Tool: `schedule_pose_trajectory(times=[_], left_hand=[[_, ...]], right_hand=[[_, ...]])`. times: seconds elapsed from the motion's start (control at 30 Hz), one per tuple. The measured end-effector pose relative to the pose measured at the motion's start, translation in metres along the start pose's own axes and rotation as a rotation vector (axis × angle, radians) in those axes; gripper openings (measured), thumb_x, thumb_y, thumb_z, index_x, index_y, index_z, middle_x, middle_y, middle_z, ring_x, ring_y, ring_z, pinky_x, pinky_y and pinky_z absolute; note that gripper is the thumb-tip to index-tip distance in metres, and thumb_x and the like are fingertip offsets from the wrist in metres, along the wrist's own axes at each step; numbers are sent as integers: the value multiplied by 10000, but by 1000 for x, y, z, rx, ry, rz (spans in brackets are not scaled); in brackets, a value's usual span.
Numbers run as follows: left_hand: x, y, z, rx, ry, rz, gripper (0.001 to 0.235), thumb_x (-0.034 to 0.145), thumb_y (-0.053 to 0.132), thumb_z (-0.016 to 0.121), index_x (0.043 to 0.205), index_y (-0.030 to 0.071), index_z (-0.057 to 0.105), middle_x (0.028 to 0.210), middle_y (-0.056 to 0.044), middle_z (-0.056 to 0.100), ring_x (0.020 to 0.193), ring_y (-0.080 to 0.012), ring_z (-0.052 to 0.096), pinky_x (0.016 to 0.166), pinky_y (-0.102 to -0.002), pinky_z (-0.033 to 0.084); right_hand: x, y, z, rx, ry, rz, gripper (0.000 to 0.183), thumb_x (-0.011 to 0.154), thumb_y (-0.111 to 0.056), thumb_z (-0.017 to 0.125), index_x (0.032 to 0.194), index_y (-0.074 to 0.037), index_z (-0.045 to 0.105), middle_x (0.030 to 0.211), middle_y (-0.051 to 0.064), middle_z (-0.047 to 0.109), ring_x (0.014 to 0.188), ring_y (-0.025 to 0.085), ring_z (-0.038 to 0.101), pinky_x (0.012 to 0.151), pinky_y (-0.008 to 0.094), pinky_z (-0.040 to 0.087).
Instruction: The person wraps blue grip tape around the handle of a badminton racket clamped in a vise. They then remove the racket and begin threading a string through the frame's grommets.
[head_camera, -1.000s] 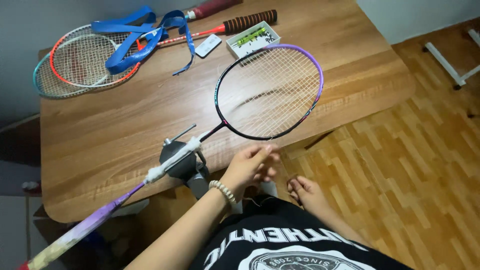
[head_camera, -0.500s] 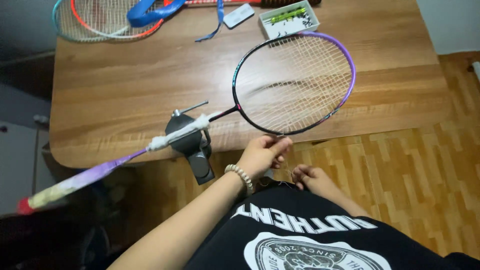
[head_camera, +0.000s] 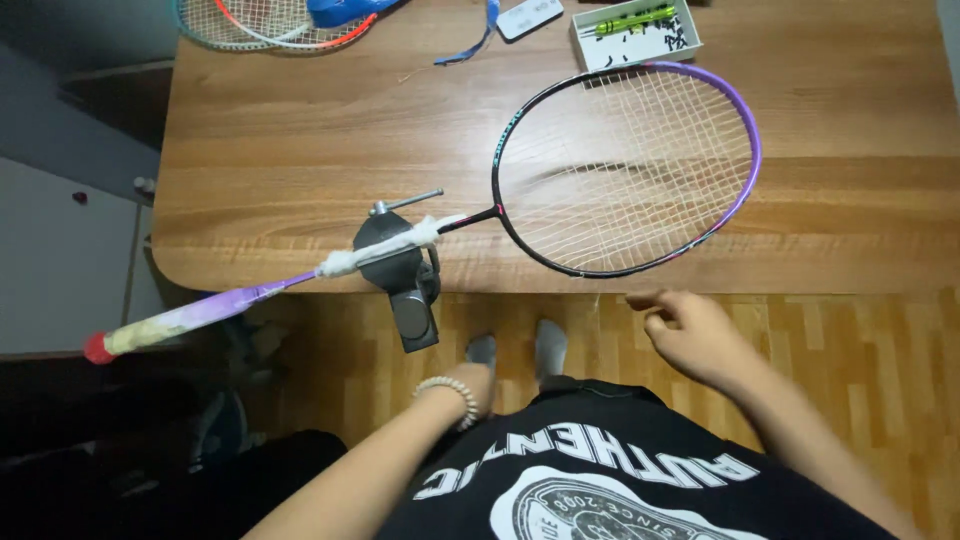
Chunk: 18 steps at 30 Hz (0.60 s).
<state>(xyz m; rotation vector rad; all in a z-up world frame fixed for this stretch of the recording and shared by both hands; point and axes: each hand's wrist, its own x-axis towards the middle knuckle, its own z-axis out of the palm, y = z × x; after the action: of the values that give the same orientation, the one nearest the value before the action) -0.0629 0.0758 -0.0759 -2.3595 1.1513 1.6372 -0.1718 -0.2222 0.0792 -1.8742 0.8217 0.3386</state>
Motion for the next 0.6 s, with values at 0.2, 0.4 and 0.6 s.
schedule_pose_trajectory(times=[0.2,0.4,0.6], left_hand=[[0,-45,40,-135,-59,-275,322,976,264,592,1197,64,714,1247,-207,673,1149,-369,678,949,-457,559],[7,-36,29,-707,385,-478,320,897,247,631,1176,146,752,1238,-147,715,1161,-309,668,1002,-408,532],[-25,54,-82,-654,380,78,394,878,327,633,1134,63,776,1135,-178,749,1055,-320,720,943,-392,548]], right_hand=[[-2,-167,-58,-564,-449,224,357,986,-433,615,1269,-243,720,1044,57,776,939,241,733,864,388,636],[91,-202,-76,-547,-9,-475,294,974,-240,615,1224,-146,739,1096,94,758,923,206,721,788,394,592],[202,-207,-58,-725,-93,-917,217,918,-183,731,1105,-88,785,1054,150,755,879,273,706,781,396,564]])
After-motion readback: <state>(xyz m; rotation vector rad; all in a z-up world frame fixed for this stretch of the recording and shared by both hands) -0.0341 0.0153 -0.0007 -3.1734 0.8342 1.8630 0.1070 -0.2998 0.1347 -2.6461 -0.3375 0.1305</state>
